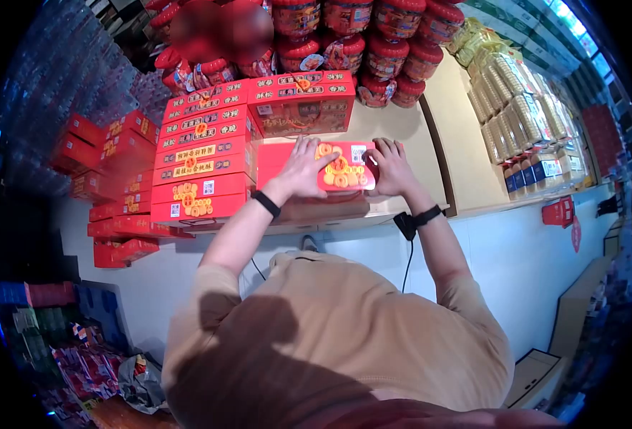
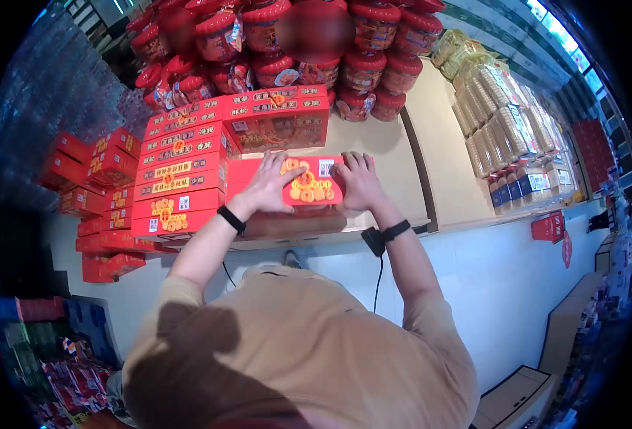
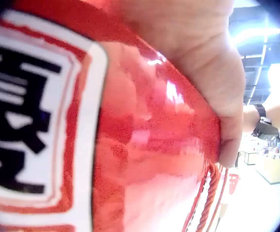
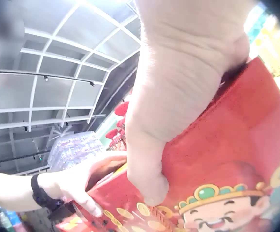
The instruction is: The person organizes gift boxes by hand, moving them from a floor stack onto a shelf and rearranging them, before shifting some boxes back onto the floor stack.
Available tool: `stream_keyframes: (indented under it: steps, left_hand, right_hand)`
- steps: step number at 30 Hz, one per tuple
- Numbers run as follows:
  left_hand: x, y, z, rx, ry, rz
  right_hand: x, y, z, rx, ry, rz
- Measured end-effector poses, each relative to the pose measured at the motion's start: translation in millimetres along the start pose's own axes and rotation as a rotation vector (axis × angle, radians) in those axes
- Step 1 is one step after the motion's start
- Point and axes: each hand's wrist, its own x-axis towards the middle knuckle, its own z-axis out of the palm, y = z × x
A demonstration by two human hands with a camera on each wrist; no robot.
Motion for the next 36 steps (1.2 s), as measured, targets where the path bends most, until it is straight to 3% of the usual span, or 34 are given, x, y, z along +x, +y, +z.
stream_keyframes:
  steps: [10, 15, 17, 20, 23, 27, 29, 33, 36]
  left_hand:
    - [69.0, -114.5, 10.1, 0.124, -0.126, -0.093]
    - [82.7, -157.8, 46.9, 0.151, -0.008, -0.134]
    - [88.8, -152.7, 38.3, 0.103, -0.099, -0.21]
    - [89.5, -155.0, 47.3, 0.123, -0.047, -0.221]
    - [72.6, -142.5, 65.7, 0.138, 0.006, -0.367]
    - [29.6, -119.6, 98.2, 0.232, 0.147, -0.666]
    - [27.6, -112.2, 98.7, 0.222, 0.172, -0.773]
    - [43.8, -119.0, 116.9, 0.283, 0.341, -0.794]
    - [51.0, -140.9, 124.3, 0.421, 0.321, -0.783]
  right_hand:
    - [126.3, 46.4, 79.1, -0.083, -0.121, 0.037]
    - [162.2, 63.1, 111.5, -0.144, -0.129, -0.001]
    - [168.2, 67.9, 113.4, -0.098, -0.193, 0.033]
    - [164.2, 70.7, 114.1, -0.09, -0.126, -0.009]
    - [144.4, 83.7, 135.2, -0.156, -0.012, -0.025]
    - [109.5, 66.8, 132.0, -0.172, 0.11, 0.296]
    - [98.2, 71.9, 145.9, -0.025, 0.111, 0.36]
    - [97.1, 88.4, 179.2, 0.227, 0.212, 0.34]
    - [109.9, 97.0, 178.5, 0.234, 0.176, 0.332]
